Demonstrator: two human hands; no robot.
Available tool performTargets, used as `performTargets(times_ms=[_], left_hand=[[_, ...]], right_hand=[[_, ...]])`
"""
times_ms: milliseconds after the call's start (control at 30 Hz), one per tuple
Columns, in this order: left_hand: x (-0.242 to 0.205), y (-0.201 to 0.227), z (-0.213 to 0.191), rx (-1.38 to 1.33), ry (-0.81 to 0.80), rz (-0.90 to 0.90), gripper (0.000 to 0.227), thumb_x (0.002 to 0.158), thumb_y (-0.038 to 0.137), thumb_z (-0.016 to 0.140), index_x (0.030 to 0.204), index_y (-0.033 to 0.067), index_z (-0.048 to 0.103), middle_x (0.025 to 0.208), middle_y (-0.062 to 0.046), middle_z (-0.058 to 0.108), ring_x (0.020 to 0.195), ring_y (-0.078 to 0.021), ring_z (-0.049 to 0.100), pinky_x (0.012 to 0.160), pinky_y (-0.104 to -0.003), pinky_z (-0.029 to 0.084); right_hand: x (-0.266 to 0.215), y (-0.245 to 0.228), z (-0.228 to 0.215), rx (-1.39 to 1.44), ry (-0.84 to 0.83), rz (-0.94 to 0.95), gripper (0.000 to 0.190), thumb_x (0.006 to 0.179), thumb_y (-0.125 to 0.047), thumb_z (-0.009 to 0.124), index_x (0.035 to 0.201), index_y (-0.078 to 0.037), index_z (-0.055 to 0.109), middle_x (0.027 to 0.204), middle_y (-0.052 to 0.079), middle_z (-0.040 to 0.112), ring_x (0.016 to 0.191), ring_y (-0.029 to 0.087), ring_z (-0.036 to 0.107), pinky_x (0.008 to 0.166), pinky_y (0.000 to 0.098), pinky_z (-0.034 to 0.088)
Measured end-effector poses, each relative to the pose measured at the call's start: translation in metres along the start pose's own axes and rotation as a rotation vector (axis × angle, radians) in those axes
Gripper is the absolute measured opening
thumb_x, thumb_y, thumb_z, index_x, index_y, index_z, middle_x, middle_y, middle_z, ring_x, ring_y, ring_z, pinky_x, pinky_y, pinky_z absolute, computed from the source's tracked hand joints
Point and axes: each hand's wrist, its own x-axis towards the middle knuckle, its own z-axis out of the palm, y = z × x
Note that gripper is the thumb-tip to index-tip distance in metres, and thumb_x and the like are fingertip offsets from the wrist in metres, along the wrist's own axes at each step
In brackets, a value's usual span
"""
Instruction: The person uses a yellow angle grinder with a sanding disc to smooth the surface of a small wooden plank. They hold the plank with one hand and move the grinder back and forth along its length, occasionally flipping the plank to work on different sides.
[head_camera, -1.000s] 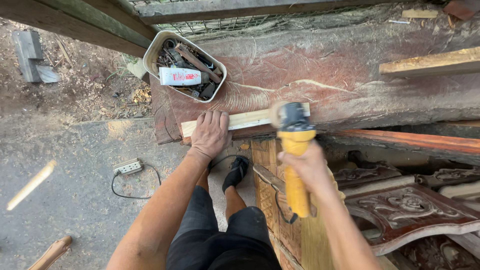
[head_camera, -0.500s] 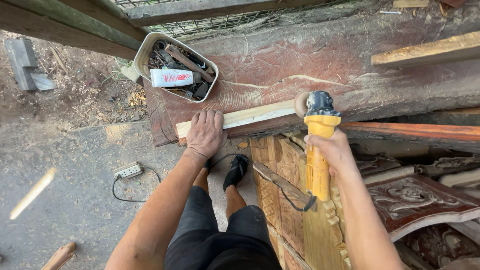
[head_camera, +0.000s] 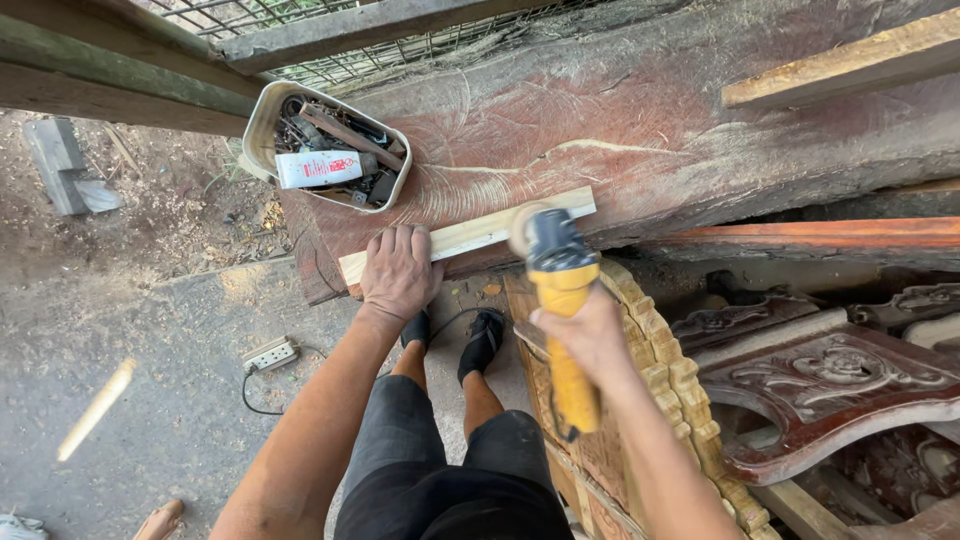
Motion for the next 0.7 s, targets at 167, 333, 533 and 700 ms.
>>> performTargets(times_ms=[167,333,533,700], left_hand=[[-0.003,0.0,0.001,0.004,0.039,0.018,0.051,0.077,0.031,0.076,0.115,0.0024,0.058,0.106,-0.015,0.061,0.1,-0.0322,0.059,0.088,-0.046,0.046],[0.0,0.002,0.001,0.002,0.057,0.024,0.052,0.076,0.031,0.076,0.116,0.0021,0.058,0.105,-0.015,0.061,0.1,-0.0326,0.059,0.088,-0.046,0.046],[-0.002,0.004,-0.003,0.0,0.008,-0.005,0.049,0.077,0.034,0.077,0.11,0.0039,0.057,0.103,-0.014,0.06,0.098,-0.0329,0.058,0.084,-0.046,0.045],[0.003,0.004,-0.008,0.009,-0.002,-0.006,0.048,0.078,0.036,0.077,0.106,0.0038,0.056,0.099,-0.014,0.058,0.095,-0.0324,0.058,0.082,-0.046,0.045]], right_hand=[[0.026,0.018,-0.06,0.276,0.105,0.216,0.041,0.074,-0.001,0.077,0.112,-0.001,0.062,0.089,0.009,0.07,0.07,0.02,0.068,0.062,0.038,0.058],[0.024,0.02,-0.076,0.247,0.215,0.189,0.032,0.082,-0.004,0.076,0.112,-0.001,0.066,0.092,0.007,0.072,0.074,0.016,0.069,0.065,0.0332,0.057],[-0.004,0.006,-0.024,0.282,0.005,0.079,0.041,0.075,-0.005,0.078,0.114,-0.003,0.065,0.096,0.007,0.071,0.08,0.017,0.071,0.07,0.0359,0.061],[0.004,0.003,-0.029,0.148,0.051,0.151,0.042,0.073,-0.004,0.079,0.112,-0.004,0.062,0.094,0.007,0.07,0.079,0.018,0.07,0.069,0.0368,0.062]])
